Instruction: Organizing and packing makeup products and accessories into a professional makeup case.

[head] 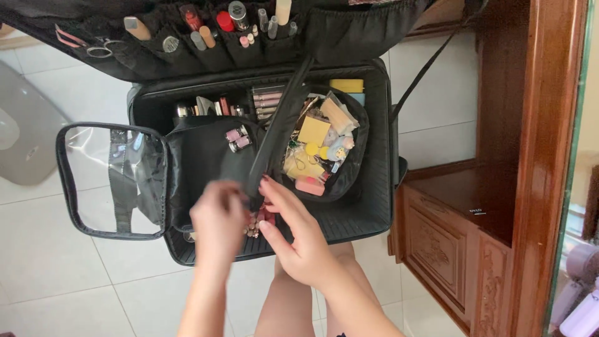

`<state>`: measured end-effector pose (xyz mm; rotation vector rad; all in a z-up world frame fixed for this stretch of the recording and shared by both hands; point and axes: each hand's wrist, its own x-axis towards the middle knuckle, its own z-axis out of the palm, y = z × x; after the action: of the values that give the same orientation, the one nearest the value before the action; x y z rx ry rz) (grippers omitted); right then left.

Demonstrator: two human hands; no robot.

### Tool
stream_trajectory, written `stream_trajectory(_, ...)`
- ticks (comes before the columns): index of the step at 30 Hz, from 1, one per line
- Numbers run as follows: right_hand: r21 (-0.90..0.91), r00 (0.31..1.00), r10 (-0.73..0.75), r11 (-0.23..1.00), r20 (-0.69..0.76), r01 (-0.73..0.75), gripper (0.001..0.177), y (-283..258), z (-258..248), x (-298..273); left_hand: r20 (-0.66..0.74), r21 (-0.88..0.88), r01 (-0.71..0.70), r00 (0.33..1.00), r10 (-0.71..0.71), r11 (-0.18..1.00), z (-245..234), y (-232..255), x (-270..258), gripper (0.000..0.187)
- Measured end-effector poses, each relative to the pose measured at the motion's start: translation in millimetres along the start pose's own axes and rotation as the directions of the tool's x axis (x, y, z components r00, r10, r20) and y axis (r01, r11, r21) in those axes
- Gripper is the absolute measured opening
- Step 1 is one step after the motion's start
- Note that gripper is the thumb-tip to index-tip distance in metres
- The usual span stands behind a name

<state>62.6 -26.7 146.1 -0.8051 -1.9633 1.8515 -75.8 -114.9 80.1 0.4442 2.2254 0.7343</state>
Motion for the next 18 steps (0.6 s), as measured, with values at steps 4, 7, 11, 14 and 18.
stream_trajectory(4, 0.07, 0.984, 0.127, 0.99, -0.123, -0.119, 0.052, 3, 1, -9, -0.12, 0.488, -0.556, 0.721, 0.682, 0.673, 4, -25, 78, 0.036)
stream_trajectory(7, 0.114, 0.972, 0.165, 0.982, -0.164, -0.148, 0.05, 16, -5, -18, 0.04, 0.757, -0.441, 0.768, 0.639, 0.482, 31, -47, 110, 0.052)
stream_trajectory(11, 0.167, 0.983, 0.152, 0.977, -0.108, -0.132, 0.041, 4, -23, -12, -0.001, 0.809, -0.416, 0.705, 0.71, 0.414, 48, -56, 119, 0.026)
stream_trajectory(14, 0.179, 0.976, 0.186, 0.97, -0.11, -0.164, 0.048, 7, -25, -14, 0.021, 0.727, -0.368, 0.856, 0.517, 0.579, 49, -67, 114, 0.026)
stream_trajectory(18, 0.177, 0.979, 0.173, 0.972, -0.104, -0.153, 0.047, 0, -24, -12, 0.172, 0.355, -0.248, 0.965, 0.198, 0.901, 14, -23, 79, 0.031)
